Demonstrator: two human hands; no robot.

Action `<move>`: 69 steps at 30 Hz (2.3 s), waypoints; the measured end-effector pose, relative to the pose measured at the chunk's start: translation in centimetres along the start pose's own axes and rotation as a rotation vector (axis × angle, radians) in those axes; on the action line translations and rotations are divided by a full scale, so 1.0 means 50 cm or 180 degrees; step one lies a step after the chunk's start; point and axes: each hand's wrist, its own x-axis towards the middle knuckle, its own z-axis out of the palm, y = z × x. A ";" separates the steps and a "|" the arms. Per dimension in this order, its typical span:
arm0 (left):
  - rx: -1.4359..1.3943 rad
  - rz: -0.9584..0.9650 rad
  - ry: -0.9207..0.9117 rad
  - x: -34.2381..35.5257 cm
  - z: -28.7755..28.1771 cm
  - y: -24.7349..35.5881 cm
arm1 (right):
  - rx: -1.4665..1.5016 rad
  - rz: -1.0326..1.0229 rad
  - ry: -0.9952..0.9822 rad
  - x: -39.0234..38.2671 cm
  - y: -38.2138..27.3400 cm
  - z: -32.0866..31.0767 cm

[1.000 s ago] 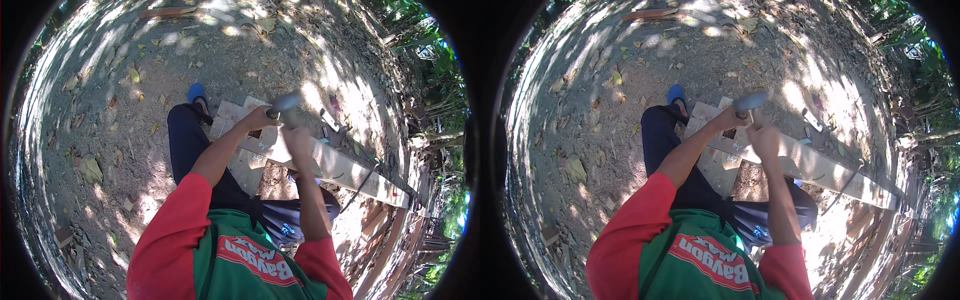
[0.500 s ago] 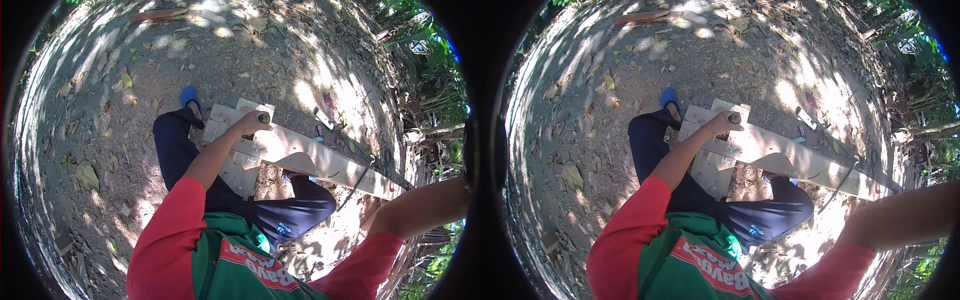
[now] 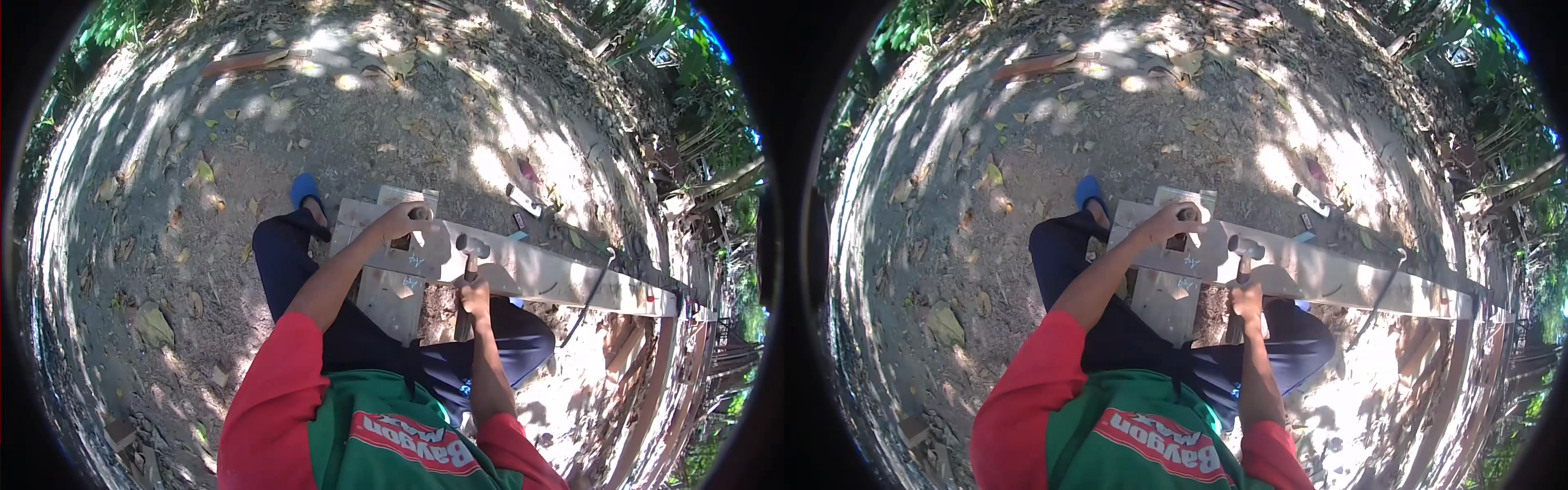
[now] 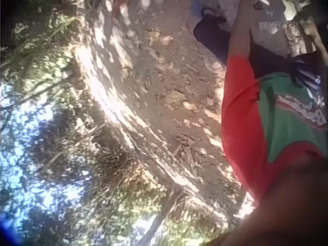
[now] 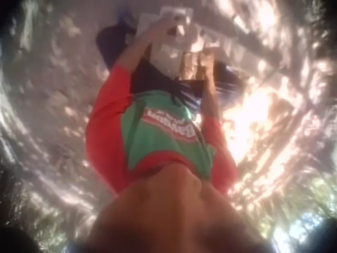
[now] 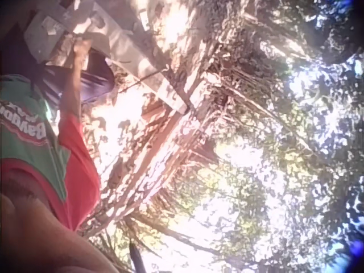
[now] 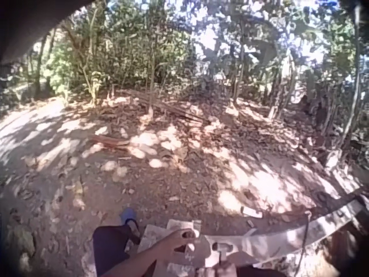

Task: The person chisels a hole into a wooden beam using a chisel and a hammer. They repeatedly strike the chisel with the hammer to remove wood chips from the beam.

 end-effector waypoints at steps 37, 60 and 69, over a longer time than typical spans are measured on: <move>0.1191 0.0775 -0.0114 -0.050 0.165 0.051 | -0.1192 0.3052 -0.0320 -0.027 0.003 0.032; 0.0037 -0.0139 -0.0261 0.013 0.000 0.037 | 0.0583 0.2517 0.0154 0.057 -0.196 -0.014; 0.0269 -0.0360 -0.0188 -0.014 -0.032 0.038 | 0.0107 0.0432 0.0588 0.151 -0.459 0.033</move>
